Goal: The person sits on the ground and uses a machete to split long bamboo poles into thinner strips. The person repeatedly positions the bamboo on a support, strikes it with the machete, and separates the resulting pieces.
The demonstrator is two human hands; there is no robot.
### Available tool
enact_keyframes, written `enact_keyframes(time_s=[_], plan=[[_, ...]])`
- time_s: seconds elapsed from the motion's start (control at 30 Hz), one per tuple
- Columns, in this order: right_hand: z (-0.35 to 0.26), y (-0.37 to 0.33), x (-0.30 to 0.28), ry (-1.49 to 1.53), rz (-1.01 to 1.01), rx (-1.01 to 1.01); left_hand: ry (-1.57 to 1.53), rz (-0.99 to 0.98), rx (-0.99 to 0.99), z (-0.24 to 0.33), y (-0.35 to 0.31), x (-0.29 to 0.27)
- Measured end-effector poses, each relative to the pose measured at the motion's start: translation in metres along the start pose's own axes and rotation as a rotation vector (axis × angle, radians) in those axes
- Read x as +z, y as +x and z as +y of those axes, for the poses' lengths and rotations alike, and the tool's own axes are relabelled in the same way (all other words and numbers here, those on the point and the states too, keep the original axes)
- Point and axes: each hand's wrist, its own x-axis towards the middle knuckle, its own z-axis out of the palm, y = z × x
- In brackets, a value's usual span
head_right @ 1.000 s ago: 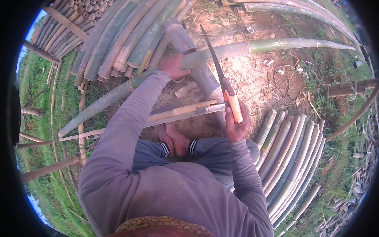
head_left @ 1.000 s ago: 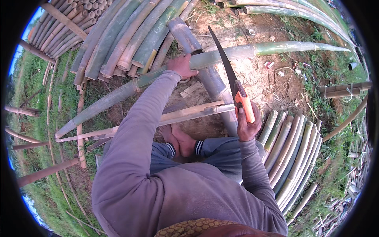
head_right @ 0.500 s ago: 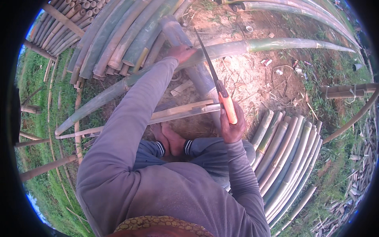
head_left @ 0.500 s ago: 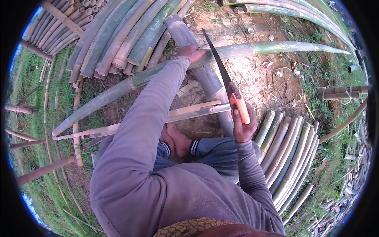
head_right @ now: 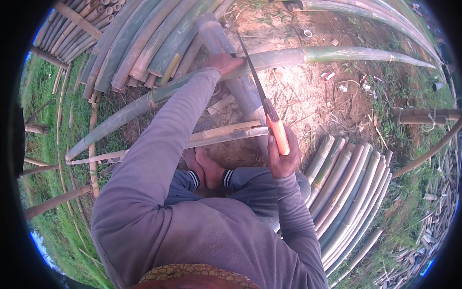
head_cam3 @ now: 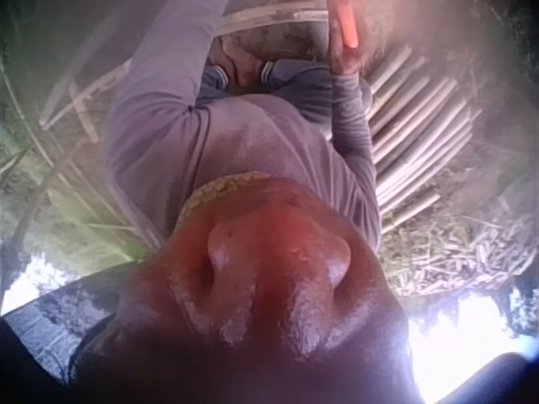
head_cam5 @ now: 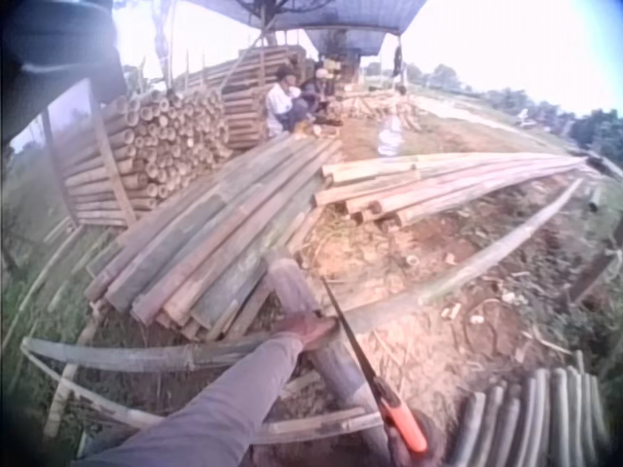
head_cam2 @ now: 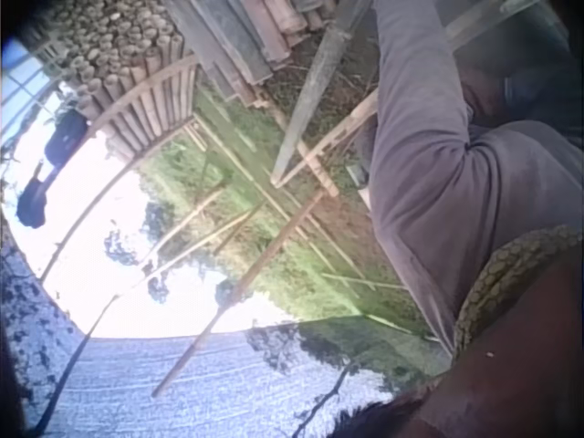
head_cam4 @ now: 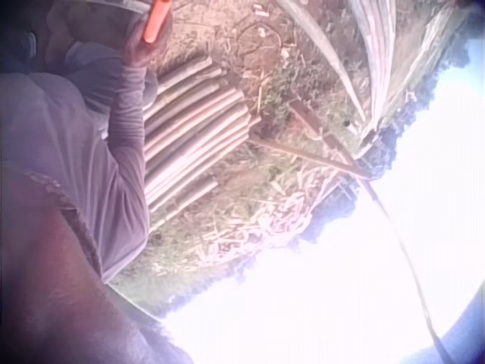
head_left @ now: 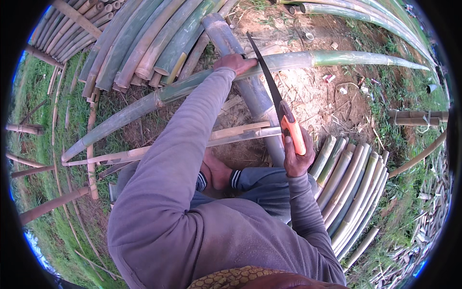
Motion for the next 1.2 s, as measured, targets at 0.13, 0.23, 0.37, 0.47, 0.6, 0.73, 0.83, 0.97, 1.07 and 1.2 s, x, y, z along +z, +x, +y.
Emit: enact_keyframes(time_s=[0.13,0.23,0.37,0.47,0.6,0.73,0.83,0.97,1.07,1.2], plan=[[-0.004,0.004,0.0,-0.031,-0.021,0.007,0.017,0.031,0.042,0.001,-0.006,-0.001],[-0.006,0.004,-0.001,-0.032,-0.029,0.0,0.032,0.028,0.035,0.002,-0.006,-0.001],[-0.009,0.005,0.001,-0.001,0.009,0.015,0.033,0.027,0.043,0.003,-0.006,-0.001],[-0.006,-0.007,-0.014,0.022,-0.033,0.086,0.017,0.012,0.022,0.001,-0.003,-0.001],[-0.022,-0.033,-0.036,0.078,-0.039,0.115,0.06,0.052,0.048,-0.001,-0.01,-0.002],[0.01,0.002,0.005,0.037,-0.018,0.005,0.056,0.06,0.06,0.002,-0.017,-0.001],[0.005,0.066,0.053,0.183,0.002,0.007,0.069,0.083,0.08,0.015,-0.023,-0.006],[-0.004,0.047,0.043,0.09,-0.034,0.014,0.071,0.086,0.062,0.007,-0.013,-0.001],[-0.002,-0.024,-0.009,0.025,-0.065,0.077,0.066,0.062,0.059,0.002,-0.014,-0.002],[0.001,-0.051,-0.029,0.06,-0.057,0.019,0.103,0.093,0.097,0.006,-0.023,-0.004]])
